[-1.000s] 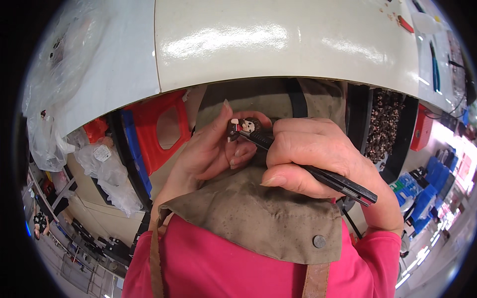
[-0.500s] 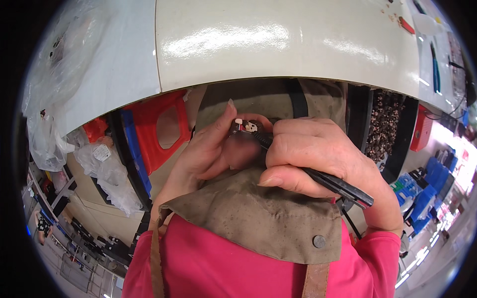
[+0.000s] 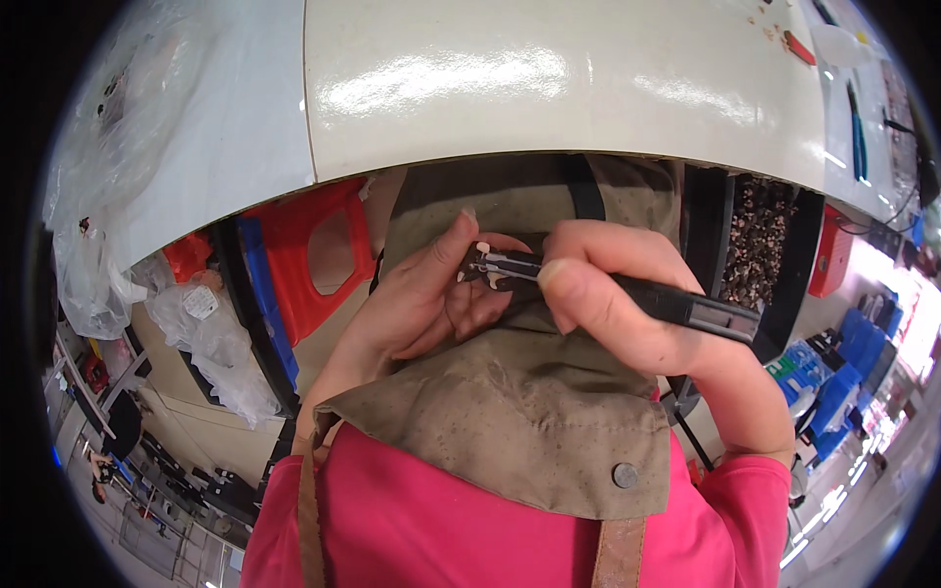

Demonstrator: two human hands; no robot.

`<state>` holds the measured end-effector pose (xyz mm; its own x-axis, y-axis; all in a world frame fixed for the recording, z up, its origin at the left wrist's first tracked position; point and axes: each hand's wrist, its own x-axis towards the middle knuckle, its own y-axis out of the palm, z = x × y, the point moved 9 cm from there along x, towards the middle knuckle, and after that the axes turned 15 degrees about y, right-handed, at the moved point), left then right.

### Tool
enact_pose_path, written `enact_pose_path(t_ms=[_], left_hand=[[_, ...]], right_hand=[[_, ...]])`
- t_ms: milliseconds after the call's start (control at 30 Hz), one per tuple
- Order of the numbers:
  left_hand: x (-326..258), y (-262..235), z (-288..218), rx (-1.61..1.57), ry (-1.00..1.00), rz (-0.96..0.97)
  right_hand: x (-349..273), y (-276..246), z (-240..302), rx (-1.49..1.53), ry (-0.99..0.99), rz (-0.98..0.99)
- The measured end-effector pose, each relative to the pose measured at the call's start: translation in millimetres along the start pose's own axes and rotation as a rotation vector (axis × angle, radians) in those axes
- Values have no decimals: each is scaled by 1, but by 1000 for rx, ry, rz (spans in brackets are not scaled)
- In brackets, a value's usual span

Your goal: Assembling small plastic toy figures using glue and hand tools at a workstation.

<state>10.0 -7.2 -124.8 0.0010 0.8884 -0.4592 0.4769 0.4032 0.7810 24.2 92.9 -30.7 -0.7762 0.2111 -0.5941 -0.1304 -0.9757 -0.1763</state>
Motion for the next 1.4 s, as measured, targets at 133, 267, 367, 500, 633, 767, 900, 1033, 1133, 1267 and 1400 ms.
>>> enact_pose_path(t_ms=[133,267,367,500,633,767,900,1033,1133,1267,1400], left_hand=[[1,2,-8,-63,69,-35],[3,-1,-6,-64,80,-41],[-1,-3,-10,61,88,-81],[-5,-4,-12,101,77,-177],[-4,-6,-11,115,93,-219],[-2,-8,-12,167,116,-145],[0,-8,-11,131,155,-145],[2,-12,-11,81,212,-140],[4,-13,-13,18,249,-189],[4,-14,-16,35,312,-168],[0,-19,-20,108,358,-263]], right_hand=[[0,3,-4,43,-30,-46],[1,6,-5,50,-59,-51],[-1,8,9,-25,-176,-23],[-3,13,20,-147,-249,-27],[-2,15,15,-150,-215,-35],[0,20,4,-12,-96,3],[1,20,-11,147,46,-76],[6,33,-34,746,293,53],[5,28,-35,540,213,-102],[1,28,-8,178,-7,-104],[11,33,-29,511,175,-37]])
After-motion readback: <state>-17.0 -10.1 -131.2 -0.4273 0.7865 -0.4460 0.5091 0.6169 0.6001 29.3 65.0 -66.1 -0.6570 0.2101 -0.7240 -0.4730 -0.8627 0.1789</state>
